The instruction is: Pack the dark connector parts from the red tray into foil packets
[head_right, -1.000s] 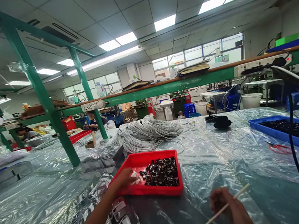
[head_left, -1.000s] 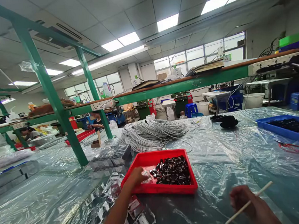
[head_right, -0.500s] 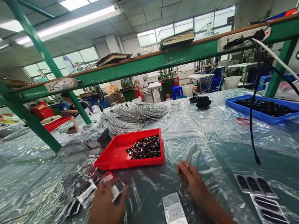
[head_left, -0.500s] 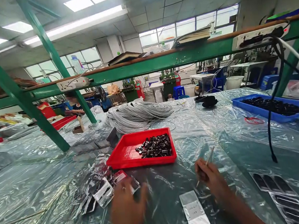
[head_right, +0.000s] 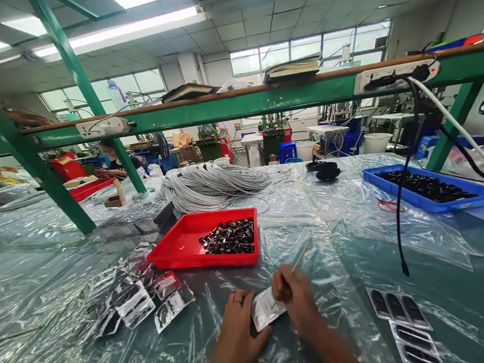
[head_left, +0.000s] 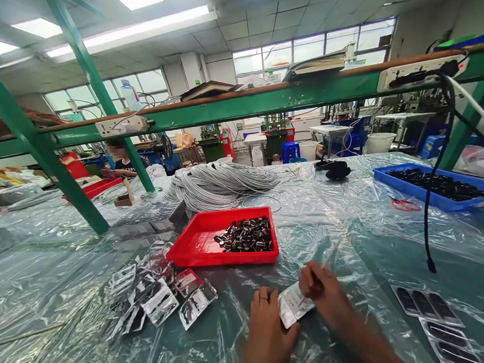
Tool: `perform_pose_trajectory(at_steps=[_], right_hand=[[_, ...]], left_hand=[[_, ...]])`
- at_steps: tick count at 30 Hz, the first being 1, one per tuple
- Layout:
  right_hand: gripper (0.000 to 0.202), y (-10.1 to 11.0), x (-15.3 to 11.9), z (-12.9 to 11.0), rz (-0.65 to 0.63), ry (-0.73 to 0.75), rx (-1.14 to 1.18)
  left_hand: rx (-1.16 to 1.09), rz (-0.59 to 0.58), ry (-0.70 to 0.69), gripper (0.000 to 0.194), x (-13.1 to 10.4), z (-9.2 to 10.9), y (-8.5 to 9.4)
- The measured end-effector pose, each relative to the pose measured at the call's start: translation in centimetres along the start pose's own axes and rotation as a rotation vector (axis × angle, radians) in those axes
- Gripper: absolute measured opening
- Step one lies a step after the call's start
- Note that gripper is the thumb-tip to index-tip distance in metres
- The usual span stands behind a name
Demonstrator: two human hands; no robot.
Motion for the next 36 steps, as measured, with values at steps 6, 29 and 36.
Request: perform_pose_trajectory(at_steps=[6,29,36], right_hand=[[0.053,-2.6,1.9,4.7,-0.081,-0.067,-0.095],[0.053,-3.2,1.8,6.0,-0.131,0.027,-0.226],[0.058,-2.3,0.1,6.0,-0.058,0.005,-0.314]], left_hand=[[-0.109,0.016,0.016,0.058,0.1,-0.7,-0.5],[-0.201,0.079,0.047,0.073,0.3,-0.8,-0.4],[-0.138,0.207,-0.011,0.035,-0.3,-0.2,0.5]])
Point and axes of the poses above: each hand's wrist, its own x-axis towards the middle knuckle, its own y-axis out of the back of the hand, z = x × y, the point moved 8 cm from there along x, towards the middle knuckle, and after that the axes turned 3 degrees about z, right-handed, at the moved point
